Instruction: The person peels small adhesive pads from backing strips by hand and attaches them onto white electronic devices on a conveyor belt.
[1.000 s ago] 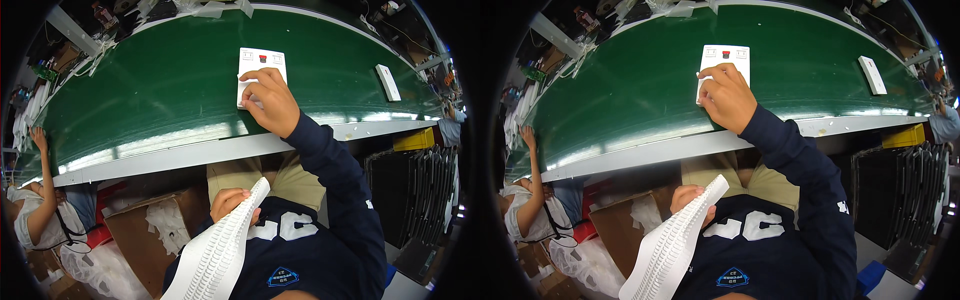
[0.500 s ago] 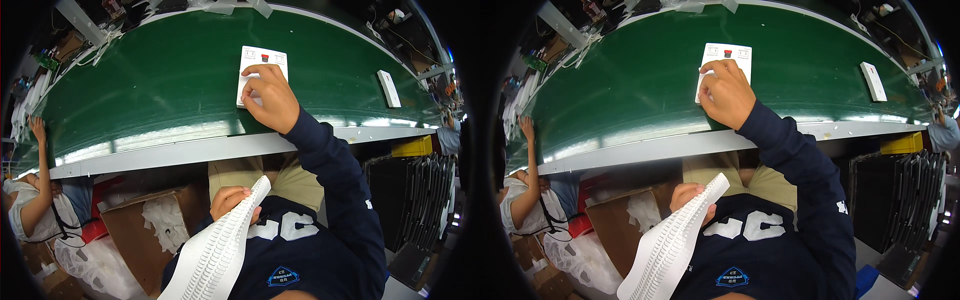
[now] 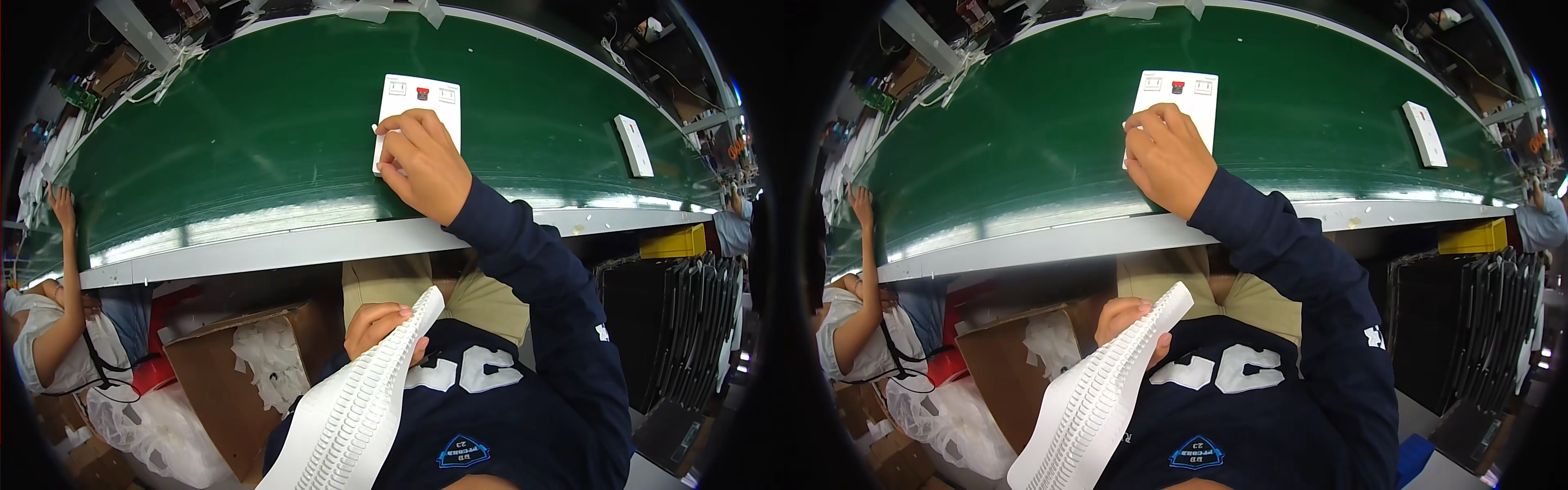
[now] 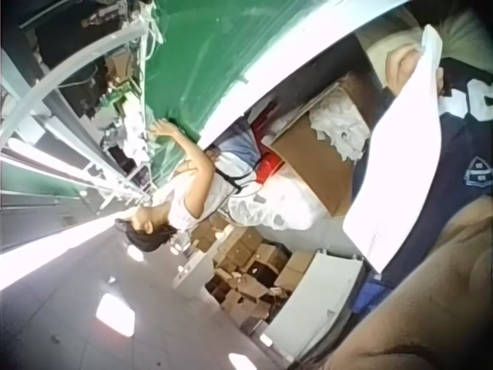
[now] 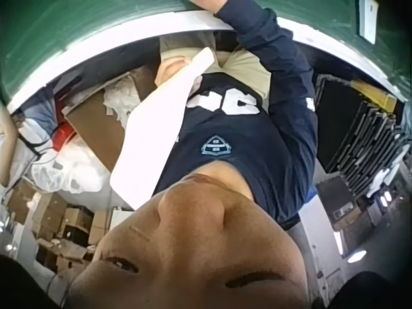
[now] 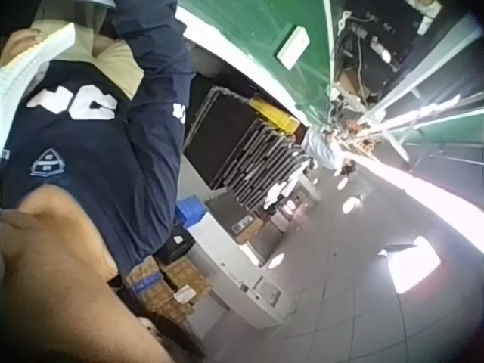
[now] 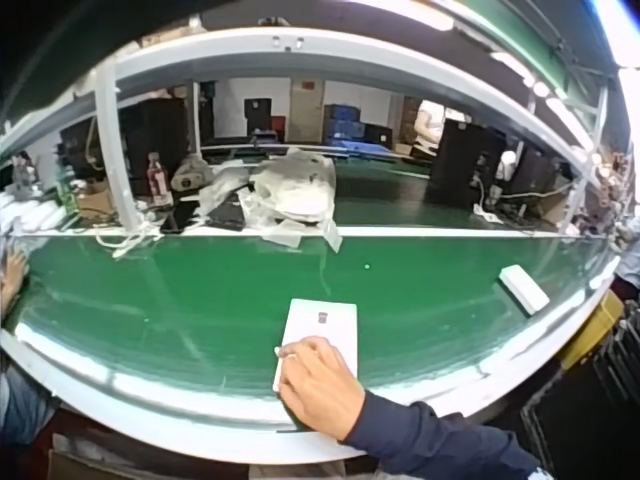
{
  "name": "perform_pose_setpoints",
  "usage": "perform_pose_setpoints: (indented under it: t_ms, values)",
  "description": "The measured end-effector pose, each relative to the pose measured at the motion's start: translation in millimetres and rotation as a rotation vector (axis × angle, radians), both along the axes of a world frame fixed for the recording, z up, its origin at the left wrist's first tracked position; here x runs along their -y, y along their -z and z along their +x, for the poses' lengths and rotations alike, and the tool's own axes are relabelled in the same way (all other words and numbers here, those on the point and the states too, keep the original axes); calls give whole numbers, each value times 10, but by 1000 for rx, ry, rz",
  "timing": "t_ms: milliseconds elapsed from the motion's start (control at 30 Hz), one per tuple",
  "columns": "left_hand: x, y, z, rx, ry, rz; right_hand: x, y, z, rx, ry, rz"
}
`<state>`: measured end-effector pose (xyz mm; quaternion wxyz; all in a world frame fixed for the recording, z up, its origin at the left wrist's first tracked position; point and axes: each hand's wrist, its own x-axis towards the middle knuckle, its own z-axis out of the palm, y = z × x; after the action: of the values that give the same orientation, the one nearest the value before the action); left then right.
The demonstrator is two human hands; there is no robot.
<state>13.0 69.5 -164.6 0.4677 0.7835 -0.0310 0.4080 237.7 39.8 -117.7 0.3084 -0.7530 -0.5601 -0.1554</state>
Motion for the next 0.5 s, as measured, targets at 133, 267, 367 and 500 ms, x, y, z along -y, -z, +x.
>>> perform_pose_setpoints:
  t_ms: [133,267,367,500]
  values:
    - [-26,-2,-53,-4,-19,6,-3,-25,-38,76,-108,8]
    - [3,-16,-2,6,-8,-45,119,35,-38,253,-155,-46]
    - [18,-60,-32,-34,36,-67,144,9,11,269,-167,-95]
    - [38,-79,-38,23,-10,-13,150,-36,-17,55,-177,-117]
